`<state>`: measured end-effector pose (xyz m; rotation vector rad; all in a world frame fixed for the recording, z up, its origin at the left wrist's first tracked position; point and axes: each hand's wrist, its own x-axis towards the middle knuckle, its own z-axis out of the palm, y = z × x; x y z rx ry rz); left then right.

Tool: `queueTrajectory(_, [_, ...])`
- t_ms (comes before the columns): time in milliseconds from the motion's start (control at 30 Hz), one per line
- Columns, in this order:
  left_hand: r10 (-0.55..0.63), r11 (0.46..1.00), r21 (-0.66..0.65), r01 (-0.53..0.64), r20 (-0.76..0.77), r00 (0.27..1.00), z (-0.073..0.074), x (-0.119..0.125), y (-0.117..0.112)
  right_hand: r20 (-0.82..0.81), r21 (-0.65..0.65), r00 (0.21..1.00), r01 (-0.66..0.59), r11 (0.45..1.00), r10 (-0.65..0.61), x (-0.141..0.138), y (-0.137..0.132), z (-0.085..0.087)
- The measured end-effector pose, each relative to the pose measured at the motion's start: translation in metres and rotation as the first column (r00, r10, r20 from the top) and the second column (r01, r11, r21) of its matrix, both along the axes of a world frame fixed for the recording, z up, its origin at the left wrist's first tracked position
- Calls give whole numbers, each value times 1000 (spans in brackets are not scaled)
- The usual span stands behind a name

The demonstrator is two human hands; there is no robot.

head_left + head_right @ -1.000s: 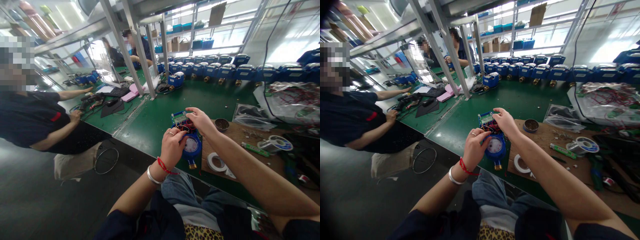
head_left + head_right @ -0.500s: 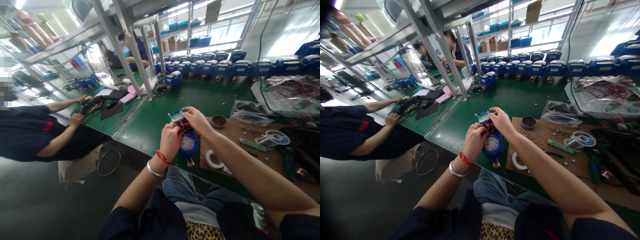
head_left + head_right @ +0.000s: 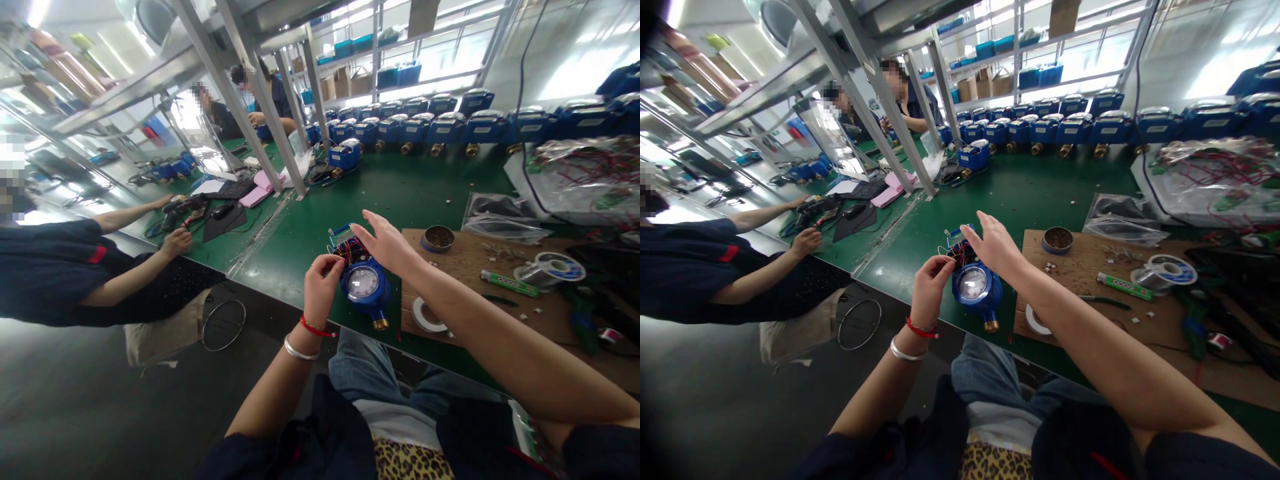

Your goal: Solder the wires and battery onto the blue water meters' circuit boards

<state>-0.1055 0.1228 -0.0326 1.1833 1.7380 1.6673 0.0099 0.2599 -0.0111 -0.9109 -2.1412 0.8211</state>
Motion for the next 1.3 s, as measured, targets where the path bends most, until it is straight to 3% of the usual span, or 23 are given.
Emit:
queueTrajectory(100, [49, 998, 26, -56, 208, 977, -10, -7, -6, 58, -82, 992, 120, 989, -115, 7, -32, -17])
queueTrajectory(267, [108, 990, 26, -138, 484, 868, -27, -15, -16, 105, -267, 992, 92, 959, -66, 4, -83, -30])
queueTrajectory(367, [113, 985, 48, -164, 539, 835, -34, -16, -25, 113, -235, 993, 53, 970, -27, -4, -88, -26])
queueTrajectory(467, [141, 980, 47, -193, 518, 844, -42, -16, -40, 129, -152, 990, -39, 988, 59, -11, -76, -22])
queueTrajectory(567, [242, 966, -7, -258, 370, 897, -52, -19, -59, 194, -71, 962, -181, 981, 192, -17, -52, -21])
queueTrajectory(633, [323, 946, -56, -318, 125, 938, -57, -22, -70, 247, -15, 926, -292, 956, 286, -24, -32, -19])
queueTrajectory(733, [316, 942, -22, -335, -279, 907, -61, -30, -73, 313, 39, 866, -422, 906, 390, -36, -5, -15])
queueTrajectory(800, [252, 962, 12, -273, -427, 868, -63, -35, -66, 337, 50, 842, -463, 885, 422, -43, 9, -13])
queueTrajectory(900, [175, 975, -38, -220, -483, 858, -67, -41, -50, 347, 53, 824, -494, 868, 448, -48, 21, -12])
queueTrajectory(1000, [164, 975, -51, -216, -488, 857, -68, -44, -39, 339, 90, 840, -477, 874, 424, -45, 15, -13])
queueTrajectory(1100, [149, 982, -24, -187, -513, 845, -68, -44, -37, 323, 192, 920, -293, 937, 222, -37, -8, -17])
queueTrajectory(1200, [142, 981, -35, -188, -529, 836, -70, -46, -37, 300, 247, 954, -106, 963, 28, -32, -32, -25])
queueTrajectory(1300, [117, 990, -5, -143, -545, 830, -74, -47, -35, 302, 330, 952, -156, 931, 53, -28, -42, -33])
